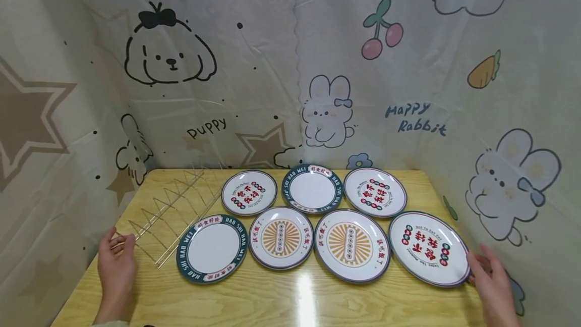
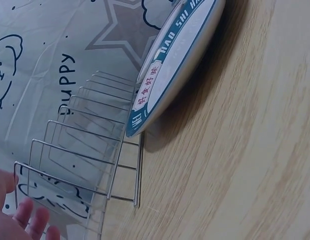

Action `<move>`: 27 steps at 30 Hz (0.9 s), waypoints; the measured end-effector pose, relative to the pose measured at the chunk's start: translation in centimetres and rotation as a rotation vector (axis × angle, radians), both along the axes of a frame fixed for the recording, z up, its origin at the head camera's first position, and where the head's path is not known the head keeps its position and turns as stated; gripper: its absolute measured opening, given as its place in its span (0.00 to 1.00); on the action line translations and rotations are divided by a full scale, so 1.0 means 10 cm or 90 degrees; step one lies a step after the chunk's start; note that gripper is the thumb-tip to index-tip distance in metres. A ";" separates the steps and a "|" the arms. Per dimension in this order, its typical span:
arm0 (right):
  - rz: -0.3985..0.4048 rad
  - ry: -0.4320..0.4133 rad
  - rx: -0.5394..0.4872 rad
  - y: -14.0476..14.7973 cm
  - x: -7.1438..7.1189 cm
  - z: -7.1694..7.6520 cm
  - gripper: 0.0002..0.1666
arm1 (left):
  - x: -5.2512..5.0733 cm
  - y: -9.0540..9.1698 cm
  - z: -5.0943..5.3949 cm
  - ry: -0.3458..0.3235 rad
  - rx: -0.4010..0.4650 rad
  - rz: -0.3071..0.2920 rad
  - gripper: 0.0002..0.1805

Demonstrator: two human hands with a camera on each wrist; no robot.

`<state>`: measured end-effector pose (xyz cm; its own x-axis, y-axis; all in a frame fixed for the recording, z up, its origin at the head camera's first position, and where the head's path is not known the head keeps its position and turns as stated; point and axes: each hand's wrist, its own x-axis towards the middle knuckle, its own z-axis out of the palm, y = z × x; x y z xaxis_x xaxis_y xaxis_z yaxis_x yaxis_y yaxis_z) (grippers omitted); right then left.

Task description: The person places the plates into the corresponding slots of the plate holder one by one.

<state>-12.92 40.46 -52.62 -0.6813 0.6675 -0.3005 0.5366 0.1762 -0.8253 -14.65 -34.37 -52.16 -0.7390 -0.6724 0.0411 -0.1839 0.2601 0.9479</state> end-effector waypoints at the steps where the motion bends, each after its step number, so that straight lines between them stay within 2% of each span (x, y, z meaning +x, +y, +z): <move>1: -0.006 -0.001 -0.004 -0.01 0.00 -0.01 0.41 | 0.00 0.00 0.00 0.004 -0.001 0.000 0.34; 4: -0.021 -0.003 -0.010 -0.03 0.00 -0.04 0.40 | 0.00 -0.01 -0.01 0.012 0.005 0.001 0.34; 8: -0.049 -0.013 -0.016 -0.04 -0.01 -0.10 0.41 | -0.01 -0.01 -0.01 0.003 0.005 0.004 0.34; 10: -0.051 -0.025 -0.016 0.04 -0.05 -0.22 0.42 | -0.01 -0.01 -0.01 -0.001 0.003 0.004 0.34; 14: -0.028 -0.043 -0.025 0.28 -0.12 -0.55 0.44 | -0.01 -0.01 -0.02 -0.007 -0.008 -0.005 0.35; 17: -0.020 -0.049 -0.031 0.38 -0.15 -0.68 0.45 | -0.01 0.00 -0.02 -0.008 -0.009 -0.014 0.35; 22: -0.023 -0.050 -0.026 0.37 -0.16 -0.68 0.48 | -0.01 0.01 0.01 -0.010 0.005 -0.018 0.35; 27: -0.018 -0.056 -0.014 0.31 -0.13 -0.61 0.50 | -0.01 0.03 0.01 0.011 0.066 -0.016 0.35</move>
<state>-14.26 43.59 -58.74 -0.6327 0.6787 -0.3729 0.6115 0.1424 -0.7783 -14.76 -34.04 -52.07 -0.7555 -0.6551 -0.0140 -0.1615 0.1654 0.9729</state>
